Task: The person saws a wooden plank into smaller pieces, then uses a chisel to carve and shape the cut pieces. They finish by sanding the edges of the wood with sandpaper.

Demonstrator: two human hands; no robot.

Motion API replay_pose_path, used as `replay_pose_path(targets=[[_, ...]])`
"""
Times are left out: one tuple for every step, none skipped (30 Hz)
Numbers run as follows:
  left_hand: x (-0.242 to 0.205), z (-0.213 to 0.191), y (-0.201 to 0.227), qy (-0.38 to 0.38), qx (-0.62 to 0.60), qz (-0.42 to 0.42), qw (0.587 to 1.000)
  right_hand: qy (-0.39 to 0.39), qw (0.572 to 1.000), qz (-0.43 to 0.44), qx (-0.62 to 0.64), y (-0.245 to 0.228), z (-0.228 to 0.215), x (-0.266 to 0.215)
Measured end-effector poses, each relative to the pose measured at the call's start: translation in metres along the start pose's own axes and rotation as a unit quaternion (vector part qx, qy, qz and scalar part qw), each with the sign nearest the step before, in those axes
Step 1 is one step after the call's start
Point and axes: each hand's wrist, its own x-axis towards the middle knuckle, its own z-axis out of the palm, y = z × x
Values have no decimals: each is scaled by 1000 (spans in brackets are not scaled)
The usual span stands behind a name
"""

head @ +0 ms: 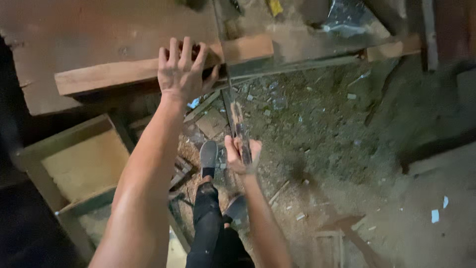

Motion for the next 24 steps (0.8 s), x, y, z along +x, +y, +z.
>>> replay_pose_path(targets=[[-4, -1, 3, -20, -12, -8, 1000, 3, 1000, -1, 10, 2, -2, -8], [-2, 0, 3, -32, -22, -17, 999, 9, 1000, -11, 20, 4, -5, -12], [2, 1, 2, -44, -31, -27, 998, 14, 999, -20, 31, 2, -12, -21], [1, 1, 4, -34, -23, -24, 999, 19, 996, -84, -18, -1, -23, -38], [-1, 1, 5, -24, -15, -22, 999, 23, 987, -147, -66, -4, -31, -51], [1, 1, 4, -10, -4, -19, 1000, 23, 991, -119, -51, -5, -34, -57], [3, 2, 2, -1, -6, -17, 1000, 23, 995, -91, -36, -7, -35, -58], [0, 0, 3, 0, -12, -13, 1000, 20, 998, -54, -23, -11, -36, -61], [-3, -2, 4, 0, -18, -10, 1000, 13, 999, -26, 22, -14, -33, -57], [2, -2, 3, 2, -15, -10, 1000, 12, 998, -10, 68, -11, -22, -37], [6, -2, 3, 4, -12, -10, 1000, 9, 993, 6, 114, -7, -12, -15], [7, -3, 2, 0, -10, -8, 1000, 13, 995, 29, 99, -8, -2, 0], [10, -2, -1, -7, -17, -7, 1000, 16, 995, 52, 84, -9, 5, 12], [4, -3, 1, -26, -29, -10, 999, 14, 994, 85, 65, -13, 2, 7], [-3, -5, 4, -45, -41, -13, 998, 7, 993, 89, 76, -20, -4, -4], [-3, -4, 4, -35, -39, -16, 998, 3, 993, 83, 89, -25, -13, -12], [-3, -4, 3, -26, -38, -18, 999, 0, 992, 76, 102, -32, -23, -23], [3, -2, 1, -11, -34, -23, 999, 13, 995, 6, 98, -36, -32, -31], [8, 1, -1, -12, -29, -10, 999, 25, 993, -64, 93, -38, -39, -36], [4, 1, -1, -24, -25, 2, 999, 33, 988, -123, 87, -39, -42, -41], [-1, 1, -1, -37, -22, 15, 999, 14, 993, -79, 83, -37, -41, -42], [-6, 1, 0, -22, -16, 14, 1000, -7, 996, -34, 80, -34, -39, -41], [-9, 0, 1, -7, -11, 13, 1000, -29, 997, 11, 76, -29, -35, -35], [-3, 3, 0, 21, -1, 13, 1000, -14, 997, 25, 77, -20, -23, -18]])
